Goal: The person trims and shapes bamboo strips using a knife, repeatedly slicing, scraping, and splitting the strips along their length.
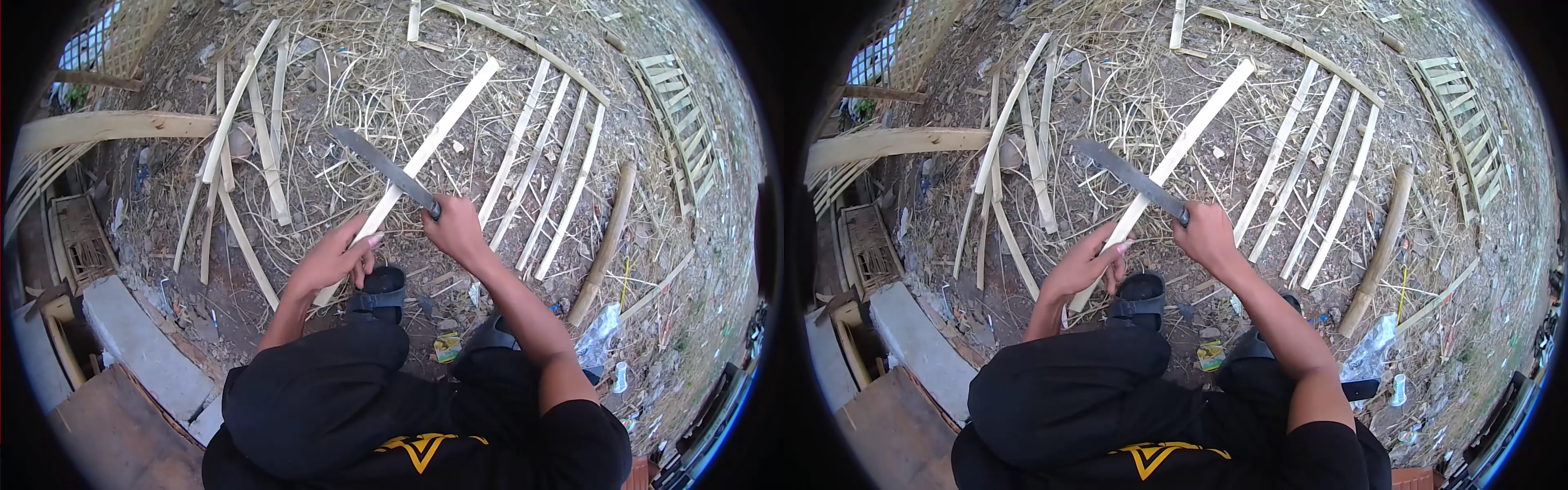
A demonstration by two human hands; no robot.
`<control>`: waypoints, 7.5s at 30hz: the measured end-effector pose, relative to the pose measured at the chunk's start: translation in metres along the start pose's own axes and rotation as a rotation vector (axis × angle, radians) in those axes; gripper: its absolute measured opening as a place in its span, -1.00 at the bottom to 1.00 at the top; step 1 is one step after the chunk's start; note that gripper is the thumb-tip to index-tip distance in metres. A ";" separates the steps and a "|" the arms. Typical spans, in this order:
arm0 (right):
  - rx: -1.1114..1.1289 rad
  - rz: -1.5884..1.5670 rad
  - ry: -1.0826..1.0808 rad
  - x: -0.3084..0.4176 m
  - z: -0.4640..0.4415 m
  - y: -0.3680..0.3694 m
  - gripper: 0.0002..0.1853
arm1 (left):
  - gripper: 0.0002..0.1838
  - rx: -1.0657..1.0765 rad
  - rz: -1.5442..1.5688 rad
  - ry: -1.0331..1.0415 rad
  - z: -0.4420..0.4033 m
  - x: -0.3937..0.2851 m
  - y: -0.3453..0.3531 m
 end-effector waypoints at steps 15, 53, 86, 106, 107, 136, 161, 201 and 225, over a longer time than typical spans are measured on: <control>-0.046 0.120 0.027 -0.008 -0.022 -0.004 -0.80 | -0.80 -0.464 -0.657 0.079 -0.002 -0.006 0.014; 0.052 0.245 -0.179 0.005 -0.006 -0.007 -0.85 | -0.73 -0.434 -0.404 0.123 0.008 0.006 0.028; 0.111 0.088 0.003 0.003 0.000 -0.002 -0.76 | -0.72 -0.086 0.278 0.062 0.008 0.012 0.032; -0.756 -0.022 0.570 -0.162 0.007 -0.193 -0.64 | -0.72 -0.169 0.276 -0.090 0.079 0.102 0.041; -0.785 0.163 0.545 -0.181 0.017 -0.219 -0.62 | -0.72 -0.176 0.279 -0.087 0.081 0.098 0.029; -0.133 -0.032 0.286 -0.039 -0.035 -0.063 -0.81 | -0.75 -0.089 0.328 0.015 0.037 0.032 0.043; -0.088 -1.214 0.070 0.010 -0.028 -0.059 -0.66 | -0.65 -0.163 -0.099 0.041 0.017 0.009 0.030; 0.051 0.202 -0.170 0.050 0.007 0.009 -0.80 | -0.68 -0.429 -0.272 0.329 -0.011 0.028 0.006; 0.020 0.377 -0.203 0.019 -0.018 0.019 -0.84 | -0.72 -0.581 -0.353 0.184 0.012 0.021 0.013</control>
Point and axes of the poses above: each hand's wrist, its own z-axis away from the middle knuckle, its own y-axis out of the palm, x = y × z, the point moved 4 cm from there along -z, towards the middle knuckle, and after that the axes turned 11 degrees about x, right-handed, at the moved point
